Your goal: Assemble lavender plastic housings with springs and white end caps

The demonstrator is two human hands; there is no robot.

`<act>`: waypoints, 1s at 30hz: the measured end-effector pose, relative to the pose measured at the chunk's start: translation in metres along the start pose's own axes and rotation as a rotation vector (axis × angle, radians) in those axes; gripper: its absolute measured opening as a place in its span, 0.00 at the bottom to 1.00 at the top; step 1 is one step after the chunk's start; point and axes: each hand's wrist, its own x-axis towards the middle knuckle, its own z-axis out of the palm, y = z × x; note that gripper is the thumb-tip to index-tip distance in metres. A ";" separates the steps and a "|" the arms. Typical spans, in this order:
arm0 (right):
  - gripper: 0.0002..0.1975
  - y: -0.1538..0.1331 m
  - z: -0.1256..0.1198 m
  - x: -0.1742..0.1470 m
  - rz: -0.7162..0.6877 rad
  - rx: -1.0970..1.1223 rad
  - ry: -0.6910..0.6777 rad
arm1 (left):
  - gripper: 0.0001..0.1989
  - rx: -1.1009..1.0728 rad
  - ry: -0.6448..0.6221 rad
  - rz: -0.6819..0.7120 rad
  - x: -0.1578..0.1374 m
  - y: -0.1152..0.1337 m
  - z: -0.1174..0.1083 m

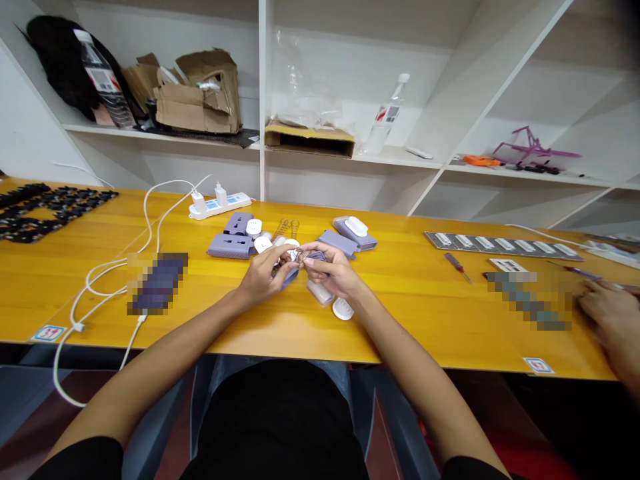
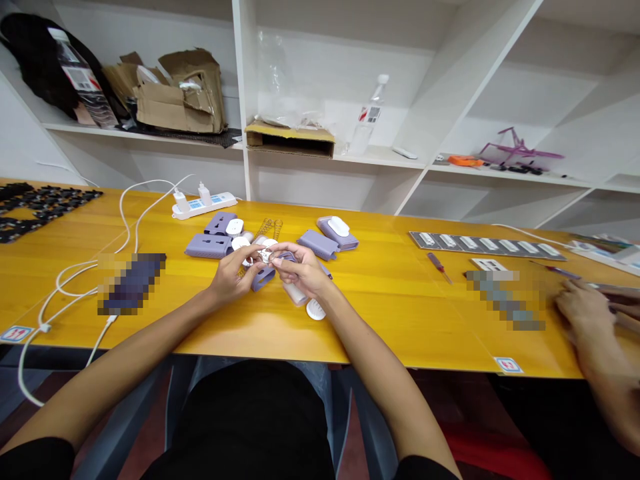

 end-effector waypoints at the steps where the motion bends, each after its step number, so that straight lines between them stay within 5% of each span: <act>1: 0.19 0.000 0.000 0.000 0.001 0.001 0.002 | 0.17 0.006 -0.006 0.007 0.000 0.000 0.000; 13: 0.16 0.003 0.009 0.002 0.007 0.040 0.054 | 0.17 0.114 -0.062 0.109 0.002 -0.003 -0.004; 21: 0.14 0.001 0.018 0.003 -0.006 0.033 0.101 | 0.07 0.188 -0.055 0.152 0.001 -0.006 -0.004; 30: 0.18 0.000 0.014 0.003 0.097 -0.005 0.029 | 0.05 0.234 -0.097 0.172 0.001 -0.005 -0.002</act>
